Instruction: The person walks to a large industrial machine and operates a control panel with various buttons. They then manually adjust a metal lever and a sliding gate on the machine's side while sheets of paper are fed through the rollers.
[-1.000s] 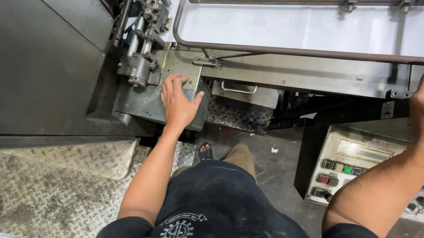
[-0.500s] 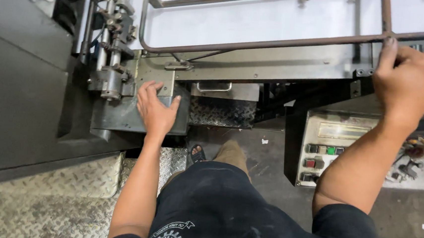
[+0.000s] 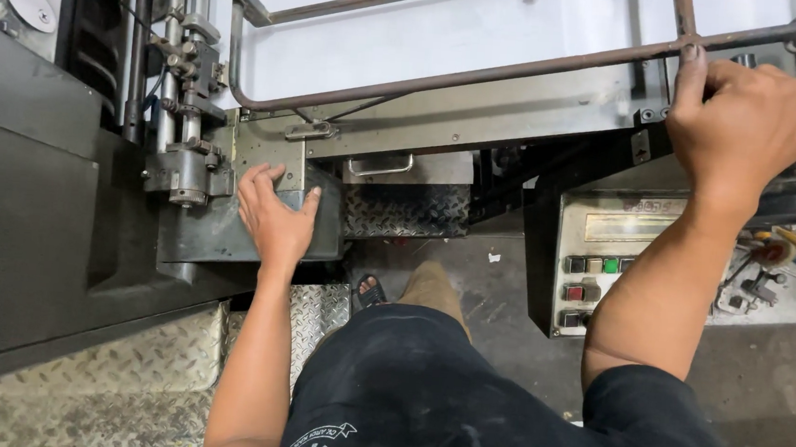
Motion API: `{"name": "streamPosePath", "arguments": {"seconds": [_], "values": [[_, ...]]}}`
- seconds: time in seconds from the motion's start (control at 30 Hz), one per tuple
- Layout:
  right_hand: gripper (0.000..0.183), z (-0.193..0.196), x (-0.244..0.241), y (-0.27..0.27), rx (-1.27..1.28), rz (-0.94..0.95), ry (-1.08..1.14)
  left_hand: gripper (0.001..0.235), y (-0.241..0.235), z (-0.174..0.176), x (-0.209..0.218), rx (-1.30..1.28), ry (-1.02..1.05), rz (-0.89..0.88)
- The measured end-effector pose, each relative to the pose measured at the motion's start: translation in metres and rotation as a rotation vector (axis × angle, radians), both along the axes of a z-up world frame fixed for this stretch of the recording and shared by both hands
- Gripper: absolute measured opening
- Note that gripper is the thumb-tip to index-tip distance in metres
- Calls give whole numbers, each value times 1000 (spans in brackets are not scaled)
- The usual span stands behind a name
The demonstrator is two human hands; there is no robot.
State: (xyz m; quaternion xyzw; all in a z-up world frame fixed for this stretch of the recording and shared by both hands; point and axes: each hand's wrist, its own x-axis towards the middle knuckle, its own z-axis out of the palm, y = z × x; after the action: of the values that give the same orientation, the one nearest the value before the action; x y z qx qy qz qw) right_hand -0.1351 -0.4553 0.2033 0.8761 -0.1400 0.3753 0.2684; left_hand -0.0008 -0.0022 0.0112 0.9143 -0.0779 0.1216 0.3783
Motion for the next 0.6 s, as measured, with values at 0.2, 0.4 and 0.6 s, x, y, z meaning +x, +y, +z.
{"name": "streamPosePath", "arguments": {"seconds": [0.2,0.4,0.6], "values": [[21,1,2,1,-20,-6,-12,61,0,1,-1,-4,7,5],[29,-10,7,-1,71,-46,-45,61,13,-18,5,5,-116,-87],[39,3,11,20,272,-79,-152,62,22,-60,18,78,-147,-162]]}}
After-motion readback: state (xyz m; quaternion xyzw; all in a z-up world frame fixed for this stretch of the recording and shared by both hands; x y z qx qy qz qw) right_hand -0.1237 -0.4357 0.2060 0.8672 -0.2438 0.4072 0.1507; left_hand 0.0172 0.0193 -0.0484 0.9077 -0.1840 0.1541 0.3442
